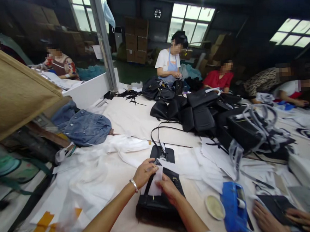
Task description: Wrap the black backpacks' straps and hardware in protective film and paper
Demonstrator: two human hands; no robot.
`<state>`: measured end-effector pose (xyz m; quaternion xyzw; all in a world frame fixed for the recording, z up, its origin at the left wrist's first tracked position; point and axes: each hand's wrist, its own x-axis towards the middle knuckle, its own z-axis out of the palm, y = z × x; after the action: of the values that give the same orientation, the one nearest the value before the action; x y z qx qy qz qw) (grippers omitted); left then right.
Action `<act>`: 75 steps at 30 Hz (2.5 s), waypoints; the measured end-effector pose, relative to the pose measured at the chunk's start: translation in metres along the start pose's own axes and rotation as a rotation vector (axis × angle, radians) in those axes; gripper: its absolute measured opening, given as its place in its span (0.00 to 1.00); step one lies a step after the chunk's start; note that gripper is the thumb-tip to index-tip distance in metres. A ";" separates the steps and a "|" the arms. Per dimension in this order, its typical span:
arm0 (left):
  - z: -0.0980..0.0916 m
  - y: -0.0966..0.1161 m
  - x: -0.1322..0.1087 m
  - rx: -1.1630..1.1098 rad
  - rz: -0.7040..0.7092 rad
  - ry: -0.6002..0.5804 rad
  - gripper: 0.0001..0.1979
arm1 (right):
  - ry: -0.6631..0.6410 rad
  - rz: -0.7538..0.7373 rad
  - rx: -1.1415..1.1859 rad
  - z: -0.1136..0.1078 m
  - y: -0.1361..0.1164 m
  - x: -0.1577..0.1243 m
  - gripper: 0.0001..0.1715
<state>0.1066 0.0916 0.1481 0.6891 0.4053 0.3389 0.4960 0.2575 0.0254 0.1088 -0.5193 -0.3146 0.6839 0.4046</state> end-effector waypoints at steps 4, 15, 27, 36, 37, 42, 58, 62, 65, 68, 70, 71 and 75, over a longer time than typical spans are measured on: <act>0.002 -0.017 0.002 -0.223 -0.123 0.098 0.23 | 0.064 0.004 0.037 0.004 0.006 0.002 0.31; 0.008 -0.028 -0.023 -0.696 -0.546 -0.072 0.21 | 0.481 -0.369 -0.870 -0.010 -0.032 -0.046 0.17; 0.031 -0.005 -0.012 -0.341 -0.647 -0.034 0.20 | 0.233 -0.536 -1.137 -0.052 -0.016 0.021 0.23; 0.045 0.002 -0.007 -0.251 -0.688 0.112 0.22 | 0.666 -0.567 -1.280 -0.189 -0.062 0.030 0.24; 0.045 0.004 -0.006 -0.262 -0.670 0.105 0.22 | 0.676 -0.573 -1.274 -0.190 -0.058 0.028 0.24; 0.045 0.007 -0.006 -0.309 -0.554 0.081 0.24 | 0.409 -0.526 -0.826 -0.104 -0.017 0.005 0.26; -0.001 -0.018 -0.011 -0.572 -0.468 -0.030 0.26 | 0.416 -0.327 -0.308 0.034 0.036 0.012 0.22; -0.006 -0.019 -0.012 -0.582 -0.504 -0.029 0.25 | 0.401 -0.344 -0.379 0.040 0.038 0.011 0.22; -0.007 -0.017 -0.012 -0.635 -0.509 -0.008 0.25 | 0.370 -0.369 -0.419 0.040 0.031 0.011 0.21; -0.007 -0.016 -0.012 -0.650 -0.508 0.023 0.26 | 0.364 -0.386 -0.444 0.040 0.025 0.011 0.20; -0.006 -0.017 -0.012 -0.630 -0.514 0.052 0.26 | 0.371 -0.386 -0.455 0.041 0.025 0.011 0.21; -0.005 -0.017 -0.012 -0.620 -0.519 0.073 0.26 | 0.372 -0.387 -0.459 0.042 0.025 0.011 0.21; -0.002 -0.022 -0.013 -0.647 -0.553 0.179 0.25 | 0.352 -0.392 -0.474 0.043 0.026 0.014 0.21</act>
<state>0.0942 0.0846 0.1262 0.3315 0.4890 0.3615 0.7213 0.2081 0.0252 0.0921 -0.6384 -0.4838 0.4010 0.4445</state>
